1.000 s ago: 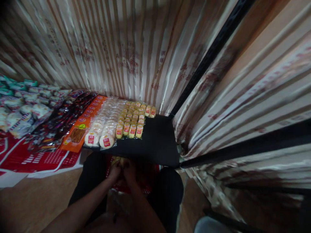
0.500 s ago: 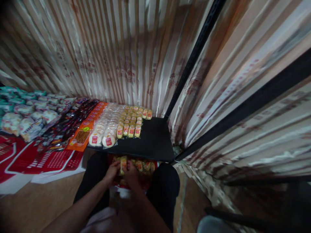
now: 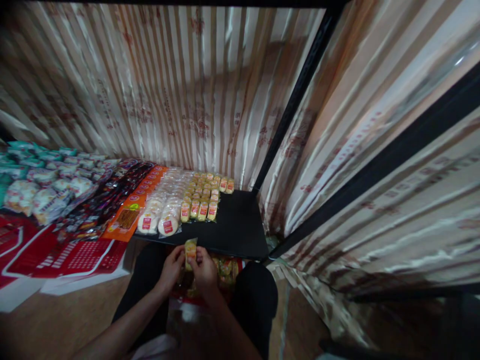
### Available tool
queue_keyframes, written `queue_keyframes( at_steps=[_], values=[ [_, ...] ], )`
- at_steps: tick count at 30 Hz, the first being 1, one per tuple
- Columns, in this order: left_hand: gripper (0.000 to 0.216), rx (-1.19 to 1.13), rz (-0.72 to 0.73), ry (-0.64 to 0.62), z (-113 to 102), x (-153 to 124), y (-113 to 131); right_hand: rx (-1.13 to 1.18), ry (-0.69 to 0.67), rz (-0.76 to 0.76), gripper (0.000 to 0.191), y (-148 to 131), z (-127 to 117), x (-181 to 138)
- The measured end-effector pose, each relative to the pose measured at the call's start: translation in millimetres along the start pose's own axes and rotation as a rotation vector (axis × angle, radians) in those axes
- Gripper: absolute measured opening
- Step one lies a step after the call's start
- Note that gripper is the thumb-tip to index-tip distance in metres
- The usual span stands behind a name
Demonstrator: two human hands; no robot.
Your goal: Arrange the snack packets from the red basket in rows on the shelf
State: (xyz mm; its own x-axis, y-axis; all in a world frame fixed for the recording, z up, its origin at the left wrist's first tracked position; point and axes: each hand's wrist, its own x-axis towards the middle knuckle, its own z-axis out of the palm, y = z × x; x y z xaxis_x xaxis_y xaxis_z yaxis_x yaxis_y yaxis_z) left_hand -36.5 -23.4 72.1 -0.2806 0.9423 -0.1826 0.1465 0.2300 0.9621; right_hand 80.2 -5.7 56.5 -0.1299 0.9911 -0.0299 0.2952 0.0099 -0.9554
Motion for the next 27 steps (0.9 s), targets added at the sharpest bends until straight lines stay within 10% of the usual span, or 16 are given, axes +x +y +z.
queue_keyframes(
  at_steps=[9, 27],
  values=[
    [0.043, 0.275, 0.257, 0.137, 13, 30, 34, -0.128, 0.268, -0.054, 0.030, -34, -6, 70],
    [0.056, 0.465, 0.236, 0.075, 16, 72, 30, -0.329, 0.296, -0.198, 0.028, -31, 17, 114]
  ],
)
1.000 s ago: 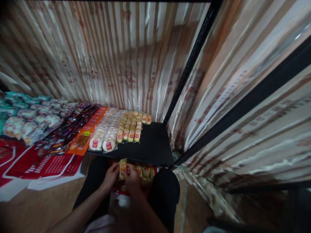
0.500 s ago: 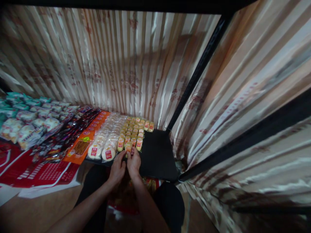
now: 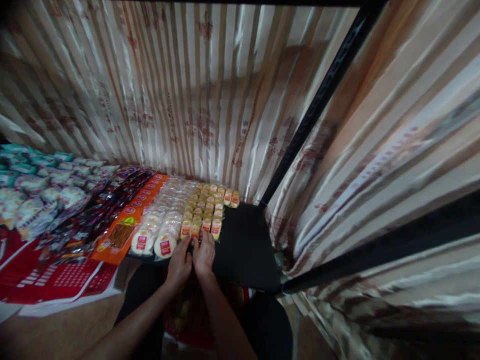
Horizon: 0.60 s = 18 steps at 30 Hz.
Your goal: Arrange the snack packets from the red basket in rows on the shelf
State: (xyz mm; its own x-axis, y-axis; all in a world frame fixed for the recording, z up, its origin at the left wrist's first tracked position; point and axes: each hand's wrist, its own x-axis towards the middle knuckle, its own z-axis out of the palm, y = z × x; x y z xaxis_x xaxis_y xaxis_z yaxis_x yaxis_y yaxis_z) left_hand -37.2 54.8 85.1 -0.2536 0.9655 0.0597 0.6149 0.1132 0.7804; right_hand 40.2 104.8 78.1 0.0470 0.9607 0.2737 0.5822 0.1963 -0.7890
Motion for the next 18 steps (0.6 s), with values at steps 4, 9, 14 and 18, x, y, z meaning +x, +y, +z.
queue_keyframes(
  at_steps=[4, 9, 14, 18],
  values=[
    [0.057, 0.021, 0.047, 0.003, 5, -2, -3, -0.015, 0.001, 0.012, 0.022, 1, -1, 2],
    [0.058, 0.055, 0.137, 0.008, 10, -5, -5, -0.012, -0.019, -0.006, 0.018, 8, -1, 3],
    [0.056, 0.098, 0.179, 0.011, 15, -5, -8, 0.061, -0.021, -0.047, 0.027, 19, 0, -1],
    [0.053, 0.114, 0.218, 0.042, 20, -4, -15, 0.067, -0.008, -0.072, 0.033, 26, 3, -4]
  ],
)
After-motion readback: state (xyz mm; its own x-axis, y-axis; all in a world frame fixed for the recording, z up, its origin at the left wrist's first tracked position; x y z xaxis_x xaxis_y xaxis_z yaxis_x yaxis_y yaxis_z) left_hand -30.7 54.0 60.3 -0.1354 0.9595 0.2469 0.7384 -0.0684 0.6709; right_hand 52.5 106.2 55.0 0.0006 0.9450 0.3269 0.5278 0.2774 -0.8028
